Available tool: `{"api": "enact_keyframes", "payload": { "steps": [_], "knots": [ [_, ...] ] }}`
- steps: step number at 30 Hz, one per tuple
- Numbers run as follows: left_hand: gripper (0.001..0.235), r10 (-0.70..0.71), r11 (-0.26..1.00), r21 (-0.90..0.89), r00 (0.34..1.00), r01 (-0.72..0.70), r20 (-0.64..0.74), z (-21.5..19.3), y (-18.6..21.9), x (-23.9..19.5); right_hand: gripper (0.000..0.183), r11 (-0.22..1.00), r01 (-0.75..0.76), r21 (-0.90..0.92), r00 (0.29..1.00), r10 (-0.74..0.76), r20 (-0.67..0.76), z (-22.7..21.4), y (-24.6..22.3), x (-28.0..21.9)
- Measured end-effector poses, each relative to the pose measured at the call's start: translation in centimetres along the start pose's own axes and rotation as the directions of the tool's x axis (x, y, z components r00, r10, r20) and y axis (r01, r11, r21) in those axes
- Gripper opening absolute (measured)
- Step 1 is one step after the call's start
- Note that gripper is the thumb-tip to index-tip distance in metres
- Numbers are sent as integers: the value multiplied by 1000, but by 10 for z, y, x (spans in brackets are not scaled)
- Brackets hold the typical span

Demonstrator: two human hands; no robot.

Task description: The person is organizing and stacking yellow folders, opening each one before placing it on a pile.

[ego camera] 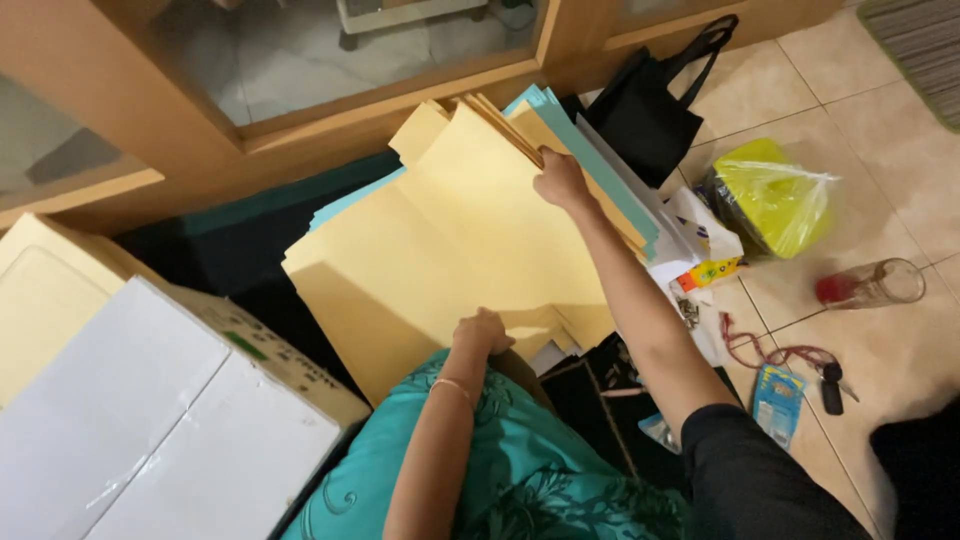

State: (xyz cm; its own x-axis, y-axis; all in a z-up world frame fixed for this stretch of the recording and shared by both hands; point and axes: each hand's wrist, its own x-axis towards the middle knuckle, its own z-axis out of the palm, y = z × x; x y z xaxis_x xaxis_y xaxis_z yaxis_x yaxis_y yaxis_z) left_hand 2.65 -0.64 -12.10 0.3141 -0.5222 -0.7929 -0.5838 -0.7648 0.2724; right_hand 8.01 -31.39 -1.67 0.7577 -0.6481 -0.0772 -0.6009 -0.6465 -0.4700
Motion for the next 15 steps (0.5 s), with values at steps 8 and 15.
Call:
{"api": "enact_keyframes", "payload": {
  "steps": [8, 15],
  "knots": [
    [71, 77, 994, 77, 997, -76, -7, -33, 17, -81, 67, 994, -107, 13, 976, 103, 192, 15, 33, 24],
    [84, 89, 989, 120, 996, -91, 22, -20, 12, -79, 64, 980, -133, -148, 967, 161, 197, 29, 32, 18]
  ]
}}
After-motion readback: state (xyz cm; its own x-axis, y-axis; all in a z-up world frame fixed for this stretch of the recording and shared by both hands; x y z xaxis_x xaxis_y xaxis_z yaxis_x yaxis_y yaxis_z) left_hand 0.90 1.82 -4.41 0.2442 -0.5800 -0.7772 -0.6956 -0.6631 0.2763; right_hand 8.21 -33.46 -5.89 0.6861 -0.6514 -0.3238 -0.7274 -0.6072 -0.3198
